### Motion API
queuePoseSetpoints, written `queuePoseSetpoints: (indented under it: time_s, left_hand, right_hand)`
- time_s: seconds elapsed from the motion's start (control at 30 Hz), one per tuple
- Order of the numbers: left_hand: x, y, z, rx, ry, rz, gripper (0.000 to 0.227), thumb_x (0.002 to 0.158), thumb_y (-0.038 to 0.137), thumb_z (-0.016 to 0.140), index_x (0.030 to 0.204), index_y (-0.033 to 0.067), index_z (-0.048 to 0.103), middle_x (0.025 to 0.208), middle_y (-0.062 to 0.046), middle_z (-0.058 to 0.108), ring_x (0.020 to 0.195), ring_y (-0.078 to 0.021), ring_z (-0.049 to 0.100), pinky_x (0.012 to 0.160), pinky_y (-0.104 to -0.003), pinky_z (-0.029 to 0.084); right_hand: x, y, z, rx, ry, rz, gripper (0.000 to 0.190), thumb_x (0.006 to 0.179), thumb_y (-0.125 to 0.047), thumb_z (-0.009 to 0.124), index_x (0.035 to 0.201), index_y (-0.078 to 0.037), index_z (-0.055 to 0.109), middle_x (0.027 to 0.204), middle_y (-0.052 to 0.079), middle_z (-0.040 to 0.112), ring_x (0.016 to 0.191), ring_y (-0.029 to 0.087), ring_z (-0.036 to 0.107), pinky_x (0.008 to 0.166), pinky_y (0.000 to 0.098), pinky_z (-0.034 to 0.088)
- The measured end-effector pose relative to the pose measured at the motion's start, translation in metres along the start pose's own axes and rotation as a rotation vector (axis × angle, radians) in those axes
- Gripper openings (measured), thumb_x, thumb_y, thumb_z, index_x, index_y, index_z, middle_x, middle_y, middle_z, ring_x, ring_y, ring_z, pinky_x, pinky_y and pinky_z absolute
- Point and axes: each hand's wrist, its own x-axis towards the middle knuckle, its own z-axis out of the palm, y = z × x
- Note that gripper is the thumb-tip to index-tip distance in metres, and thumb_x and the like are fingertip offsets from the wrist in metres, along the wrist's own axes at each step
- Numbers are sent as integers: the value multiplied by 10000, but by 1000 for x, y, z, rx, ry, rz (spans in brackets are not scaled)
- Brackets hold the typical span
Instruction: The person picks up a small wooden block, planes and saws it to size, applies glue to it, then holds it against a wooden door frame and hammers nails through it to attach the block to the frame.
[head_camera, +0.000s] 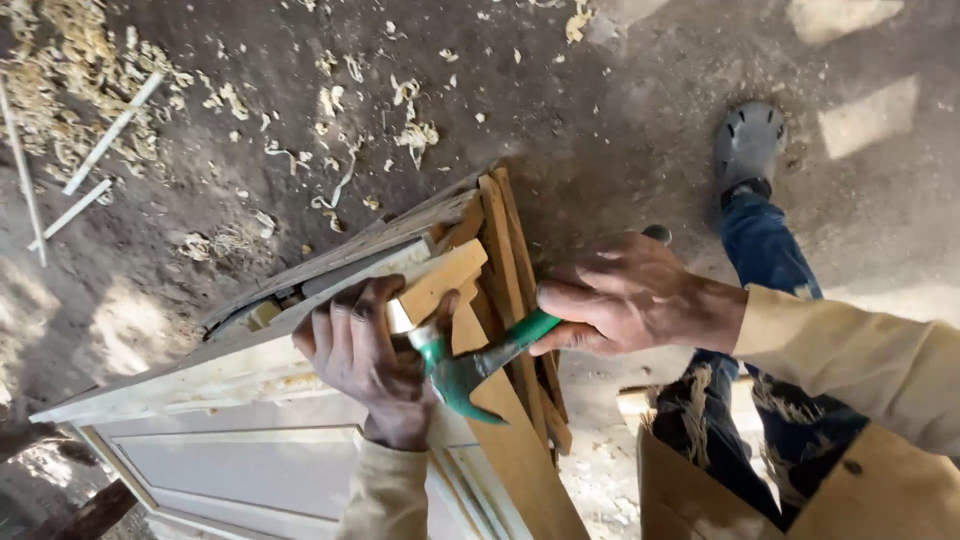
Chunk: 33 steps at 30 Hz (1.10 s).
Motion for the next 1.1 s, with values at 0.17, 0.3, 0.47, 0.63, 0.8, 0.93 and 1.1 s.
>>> queuePoseSetpoints:
  time_s: [0.17,0.3,0.47,0.63,0.8,0.93,1.1]
  left_hand:
    - [4,-1,5,-2,-23,17,442,835,505,486,911,79,577,826,-35,583,681,-136,428,735,-319,315]
    - [5,1,5,16,19,-7,503,824,539,454,854,59,601,690,-60,487,605,-193,387,656,-346,280]
    - [8,5,-1,13,-53,21,464,839,492,504,917,40,581,764,-73,547,647,-188,444,708,-339,301]
    - [-9,-8,6,29,-20,15,461,807,524,528,882,72,577,773,-60,548,656,-185,439,690,-346,303]
    - [-1,-7,10,31,-30,10,467,814,533,515,910,85,604,805,-38,579,685,-145,475,718,-322,312]
    - [-1,-13,15,14,69,29,471,845,568,475,822,115,602,710,-16,540,614,-169,482,688,-319,355]
    - [-13,-15,7,-96,-5,-16,471,856,575,435,904,132,590,730,-41,507,653,-236,522,698,-357,377]
  right_hand:
    - [11,2,-7,166,55,-351,429,930,-517,416,747,-136,486,571,-9,535,403,95,507,330,214,438]
    - [10,16,-5,-13,99,-52,396,883,-558,453,745,-192,512,621,-51,503,460,42,375,406,205,313]
    - [13,5,-11,53,52,-361,533,903,-637,401,715,-144,482,558,-39,496,417,79,433,376,218,379]
    - [7,13,-11,47,-121,-135,443,884,-598,472,765,-173,460,620,-43,464,451,72,394,369,229,364]
    - [11,12,-8,-53,124,-220,479,898,-609,342,820,-148,448,809,26,457,688,121,437,449,233,413]
    - [-2,0,-14,369,-108,147,350,843,-463,551,805,-116,522,644,23,478,494,179,494,419,280,426]
    - [13,-76,-49,863,2,630,207,828,-224,553,876,-25,585,438,51,428,265,192,462,300,283,457]
